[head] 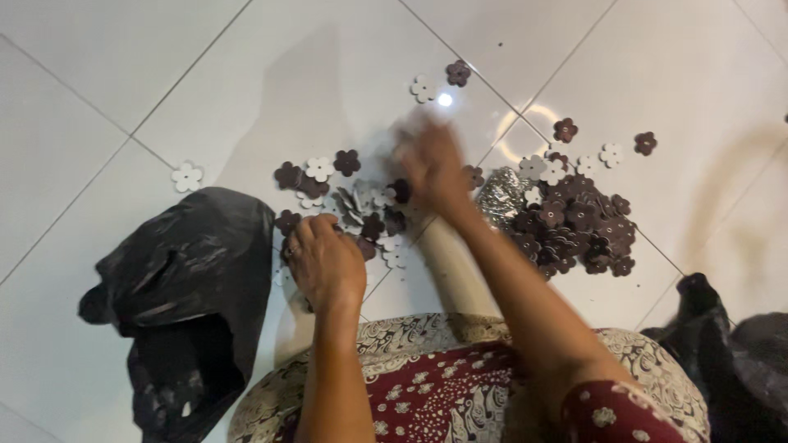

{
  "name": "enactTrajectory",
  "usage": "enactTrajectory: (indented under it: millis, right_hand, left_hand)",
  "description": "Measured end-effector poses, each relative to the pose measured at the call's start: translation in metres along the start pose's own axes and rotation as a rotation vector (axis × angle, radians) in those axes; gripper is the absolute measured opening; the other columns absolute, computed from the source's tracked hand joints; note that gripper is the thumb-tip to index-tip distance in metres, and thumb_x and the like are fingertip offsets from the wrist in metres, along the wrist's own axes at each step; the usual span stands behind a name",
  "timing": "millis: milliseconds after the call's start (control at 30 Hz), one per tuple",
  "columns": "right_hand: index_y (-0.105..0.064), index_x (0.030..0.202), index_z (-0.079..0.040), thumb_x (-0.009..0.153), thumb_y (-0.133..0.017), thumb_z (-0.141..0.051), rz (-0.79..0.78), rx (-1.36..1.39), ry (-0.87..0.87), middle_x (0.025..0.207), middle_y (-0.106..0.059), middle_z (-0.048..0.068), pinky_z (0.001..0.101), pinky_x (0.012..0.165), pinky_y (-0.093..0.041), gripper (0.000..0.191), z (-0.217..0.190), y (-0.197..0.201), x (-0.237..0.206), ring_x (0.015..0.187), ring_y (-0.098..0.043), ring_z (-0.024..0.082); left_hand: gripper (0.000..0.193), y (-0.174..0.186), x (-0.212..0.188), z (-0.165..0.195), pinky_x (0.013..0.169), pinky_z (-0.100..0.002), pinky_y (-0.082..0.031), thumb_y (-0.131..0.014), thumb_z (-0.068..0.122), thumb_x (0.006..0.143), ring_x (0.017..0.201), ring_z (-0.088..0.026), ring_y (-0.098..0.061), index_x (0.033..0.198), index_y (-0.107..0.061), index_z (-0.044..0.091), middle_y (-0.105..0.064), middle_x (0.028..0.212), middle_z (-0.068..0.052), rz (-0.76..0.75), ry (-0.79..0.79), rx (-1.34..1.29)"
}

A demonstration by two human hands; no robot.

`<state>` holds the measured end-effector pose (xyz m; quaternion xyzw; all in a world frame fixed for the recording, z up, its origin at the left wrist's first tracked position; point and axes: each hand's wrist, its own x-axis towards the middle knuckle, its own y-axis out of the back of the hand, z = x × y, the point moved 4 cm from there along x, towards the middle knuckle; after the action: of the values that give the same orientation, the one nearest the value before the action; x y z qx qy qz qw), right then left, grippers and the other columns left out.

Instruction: The person sits on a tiled floor and assembles flower-shaped decorative pieces by inserting small metal fasteners through the center of each piece. The person repeatedly picks up a piece, aligns it, and presses the fastener into place, then sets the assembled piece aside.

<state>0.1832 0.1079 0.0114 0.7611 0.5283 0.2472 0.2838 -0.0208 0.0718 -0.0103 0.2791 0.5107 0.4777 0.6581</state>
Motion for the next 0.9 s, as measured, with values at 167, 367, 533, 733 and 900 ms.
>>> enactTrajectory:
  millis: [167,367,533,733,900]
  right_hand:
    - [-0.053,0.150,-0.016,0.096,-0.063,-0.058,0.129,-0.198,-0.149,0.162,-0.028,0.027,0.0638,0.119,-0.017,0.069,0.023,0.024,0.077,0.150,-0.023,0.045]
    - [-0.050,0.154,-0.023,0.091,-0.052,-0.077,-0.072,-0.291,-0.002,0.168,-0.019,0.024,0.0643,0.124,-0.004,0.083,-0.026,-0.028,0.072,0.156,-0.009,0.044]
    - [-0.049,0.155,-0.028,0.095,-0.043,-0.074,-0.371,-0.224,0.286,0.169,-0.021,0.015,0.0611,0.126,-0.001,0.076,-0.079,-0.064,0.056,0.158,-0.009,0.039]
    - [-0.058,0.145,-0.034,0.095,-0.035,-0.073,-0.719,-0.182,0.526,0.172,-0.024,0.011,0.0585,0.129,-0.003,0.067,-0.089,-0.086,0.017,0.161,-0.009,0.036]
    - [-0.049,0.153,-0.024,0.094,-0.035,-0.080,-0.886,0.005,0.489,0.167,-0.034,0.010,0.0576,0.131,-0.006,0.083,-0.077,-0.078,-0.017,0.160,-0.020,0.034]
  left_hand:
    - [0.051,0.007,0.007,-0.004,0.114,-0.062,-0.023,-0.055,0.031,0.100,0.152,-0.044,-0.018,0.145,-0.043,0.010,-0.024,0.162,-0.016,0.115,-0.042,0.015]
    - [0.068,0.000,0.025,-0.029,0.117,-0.049,-0.036,-0.055,0.034,0.098,0.146,-0.037,-0.035,0.159,-0.028,0.016,-0.019,0.165,-0.016,0.103,0.280,-0.956]
    - [0.070,-0.004,0.028,-0.038,0.122,-0.048,-0.028,-0.053,0.033,0.100,0.154,-0.036,-0.028,0.160,-0.023,0.013,-0.016,0.168,-0.018,0.286,0.297,-1.205]
    - [0.076,-0.005,0.024,-0.044,0.124,-0.051,-0.019,-0.051,0.042,0.105,0.157,-0.039,-0.010,0.163,-0.014,0.011,-0.007,0.168,-0.021,0.366,0.425,-0.923]
    - [0.075,-0.003,0.023,-0.047,0.120,-0.052,-0.027,-0.045,0.048,0.100,0.157,-0.036,-0.010,0.162,-0.018,0.015,-0.007,0.169,-0.017,0.261,0.456,-1.037]
